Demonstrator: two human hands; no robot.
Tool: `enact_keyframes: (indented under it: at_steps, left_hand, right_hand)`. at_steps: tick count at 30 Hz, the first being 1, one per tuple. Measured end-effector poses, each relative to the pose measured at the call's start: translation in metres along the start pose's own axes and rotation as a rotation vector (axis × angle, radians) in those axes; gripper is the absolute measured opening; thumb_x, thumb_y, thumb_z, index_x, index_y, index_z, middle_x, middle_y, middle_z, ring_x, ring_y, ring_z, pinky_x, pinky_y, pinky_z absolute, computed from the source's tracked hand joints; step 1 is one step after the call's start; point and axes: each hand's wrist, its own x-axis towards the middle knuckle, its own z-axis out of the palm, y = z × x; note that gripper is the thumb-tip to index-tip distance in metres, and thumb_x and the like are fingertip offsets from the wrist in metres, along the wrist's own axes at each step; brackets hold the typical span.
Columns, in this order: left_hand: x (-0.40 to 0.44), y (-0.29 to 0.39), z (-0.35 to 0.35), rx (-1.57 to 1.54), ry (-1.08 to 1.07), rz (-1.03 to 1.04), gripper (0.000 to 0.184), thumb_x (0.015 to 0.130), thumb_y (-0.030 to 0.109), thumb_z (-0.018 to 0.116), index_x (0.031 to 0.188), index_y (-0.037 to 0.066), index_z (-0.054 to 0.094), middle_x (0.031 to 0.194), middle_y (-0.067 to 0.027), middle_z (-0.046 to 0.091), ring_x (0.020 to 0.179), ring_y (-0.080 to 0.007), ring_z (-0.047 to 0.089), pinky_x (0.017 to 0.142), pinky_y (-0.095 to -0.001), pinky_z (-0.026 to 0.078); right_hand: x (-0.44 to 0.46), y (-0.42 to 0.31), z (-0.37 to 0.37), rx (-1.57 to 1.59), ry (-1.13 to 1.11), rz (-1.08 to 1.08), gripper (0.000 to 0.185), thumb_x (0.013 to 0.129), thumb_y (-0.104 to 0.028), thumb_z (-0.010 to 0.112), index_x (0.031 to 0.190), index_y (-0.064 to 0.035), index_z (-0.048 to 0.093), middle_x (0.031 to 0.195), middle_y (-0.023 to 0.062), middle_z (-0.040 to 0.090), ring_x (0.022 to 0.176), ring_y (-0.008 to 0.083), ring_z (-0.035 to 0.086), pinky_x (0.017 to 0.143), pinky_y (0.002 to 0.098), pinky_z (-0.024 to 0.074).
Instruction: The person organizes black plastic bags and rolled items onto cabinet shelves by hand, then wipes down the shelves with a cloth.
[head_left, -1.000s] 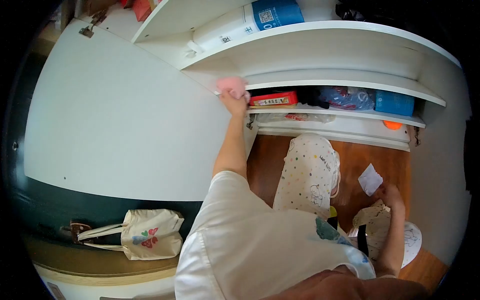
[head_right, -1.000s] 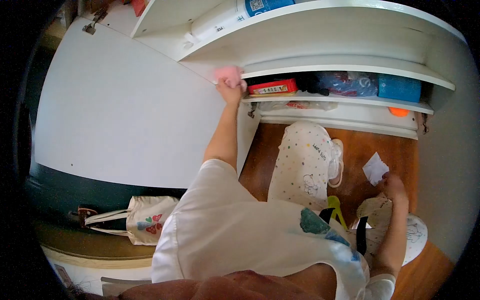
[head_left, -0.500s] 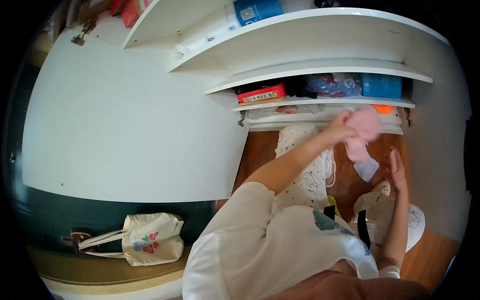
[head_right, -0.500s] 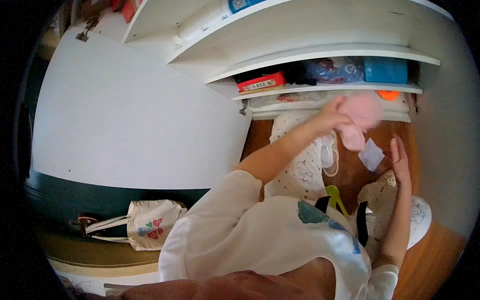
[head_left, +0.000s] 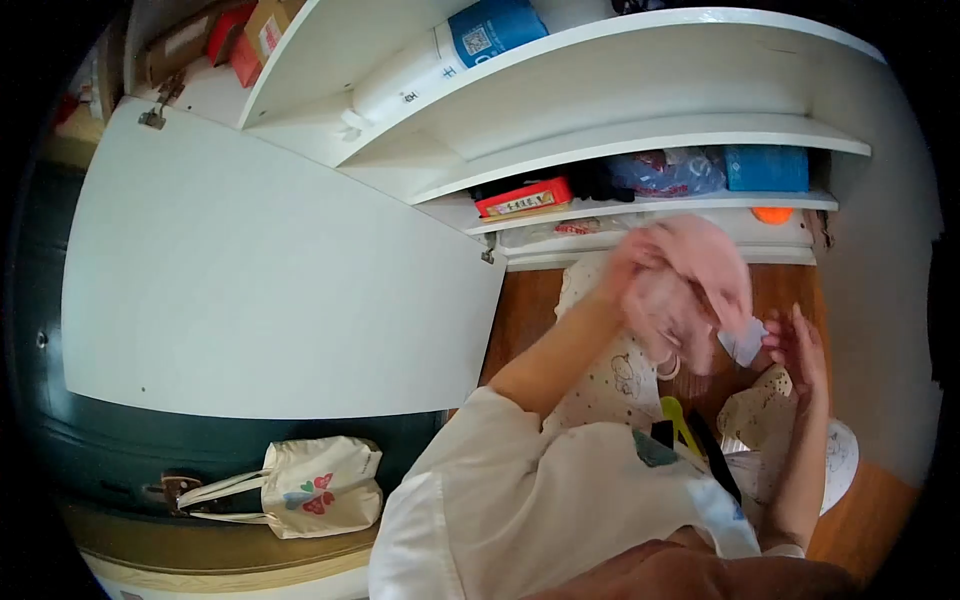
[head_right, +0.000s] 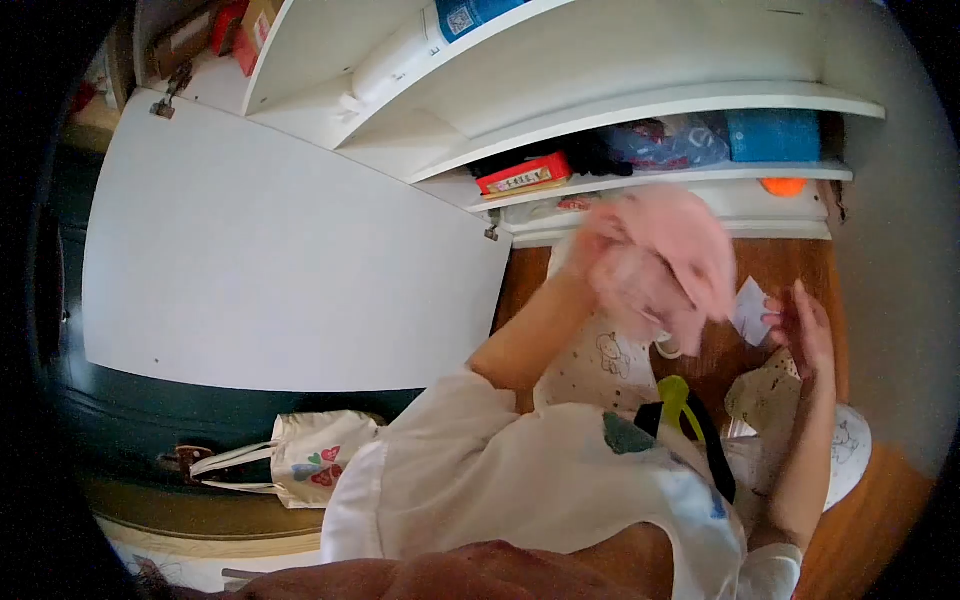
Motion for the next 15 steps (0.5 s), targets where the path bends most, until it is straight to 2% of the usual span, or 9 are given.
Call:
enact_keyframes:
  at_steps: [1,2,3,5,7,8,9,13,15]
  left_hand:
    - [-0.009,0.022,-0.007,0.110,0.012,0.174,0.031,0.083,0.022,0.045,0.097,-0.003,0.055,0.098,-0.0136,0.059,0.091,-0.0219,0.056,0.082,-0.0315,0.045]
    - [-0.017,0.045,-0.014,0.221,0.045,0.347,0.032,0.084,0.022,0.043,0.100,-0.004,0.054,0.100,-0.0144,0.059,0.094,-0.0238,0.056,0.085,-0.0329,0.044]
    - [-0.032,0.064,-0.023,0.259,0.244,0.437,0.035,0.085,0.023,0.040,0.103,-0.004,0.052,0.102,-0.0151,0.058,0.096,-0.0258,0.055,0.088,-0.0348,0.043]
    - [-0.050,0.109,0.003,0.541,0.271,0.698,0.039,0.088,0.025,0.035,0.108,-0.005,0.050,0.107,-0.0156,0.056,0.101,-0.0272,0.052,0.092,-0.0384,0.040]
    - [-0.078,0.140,-0.044,0.629,0.563,0.909,0.040,0.089,0.027,0.033,0.109,-0.005,0.049,0.112,-0.0151,0.054,0.104,-0.0260,0.050,0.094,-0.0383,0.039]
    - [-0.089,0.156,-0.044,0.398,0.549,0.904,0.041,0.089,0.027,0.033,0.109,-0.004,0.049,0.113,-0.0149,0.053,0.105,-0.0255,0.050,0.093,-0.0377,0.039]
    - [-0.099,0.173,-0.042,0.168,0.531,0.890,0.041,0.089,0.028,0.033,0.110,-0.004,0.049,0.114,-0.0148,0.052,0.106,-0.0250,0.049,0.093,-0.0371,0.040]
    - [-0.102,0.252,-0.062,0.275,0.529,0.952,0.036,0.088,0.026,0.036,0.106,-0.001,0.053,0.112,-0.0137,0.054,0.105,-0.0246,0.049,0.092,-0.0373,0.040]
    - [-0.095,0.285,-0.100,0.967,0.931,0.970,0.031,0.087,0.023,0.040,0.101,-0.001,0.055,0.108,-0.0125,0.056,0.100,-0.0255,0.052,0.090,-0.0377,0.041]
  right_hand:
    - [0.007,0.008,-0.006,0.012,0.032,-0.024,0.038,0.087,-0.039,0.053,0.099,-0.0031,0.054,0.083,0.0033,0.060,0.065,0.0111,0.056,0.056,0.0224,0.0454]
    - [0.012,0.017,-0.010,0.004,0.028,-0.027,0.038,0.087,-0.039,0.053,0.099,-0.0031,0.054,0.083,0.0033,0.060,0.065,0.0111,0.056,0.056,0.0224,0.0454]
    - [0.015,0.025,-0.013,-0.143,0.086,-0.101,0.032,0.087,-0.033,0.055,0.096,-0.0026,0.055,0.082,0.0035,0.059,0.065,0.0107,0.055,0.057,0.0224,0.0450]
    - [0.027,0.031,-0.017,-0.302,0.135,-0.179,0.025,0.087,-0.026,0.056,0.093,-0.0021,0.056,0.082,0.0038,0.059,0.065,0.0104,0.055,0.057,0.0224,0.0446]
    - [0.040,0.031,-0.016,-0.456,0.148,-0.413,0.015,0.087,-0.015,0.055,0.090,-0.0007,0.056,0.079,0.0037,0.057,0.067,0.0096,0.054,0.059,0.0228,0.0445]
    - [0.046,0.019,-0.007,-0.465,0.135,-0.411,0.015,0.087,-0.015,0.055,0.090,-0.0007,0.056,0.079,0.0037,0.057,0.067,0.0096,0.054,0.059,0.0228,0.0445]
    - [0.052,-0.003,0.005,-0.582,0.131,-0.586,0.013,0.087,-0.012,0.055,0.091,0.0008,0.056,0.079,0.0038,0.057,0.070,0.0098,0.055,0.061,0.0229,0.0448]
    - [0.071,-0.104,0.094,-0.853,0.237,-1.015,0.010,0.087,-0.008,0.053,0.092,0.0010,0.056,0.082,0.0066,0.059,0.076,0.0137,0.056,0.068,0.0251,0.0449]
    - [0.082,-0.146,0.146,-0.909,0.219,-1.292,0.010,0.085,-0.008,0.054,0.091,0.0003,0.057,0.085,0.0105,0.060,0.077,0.0192,0.057,0.070,0.0284,0.0451]
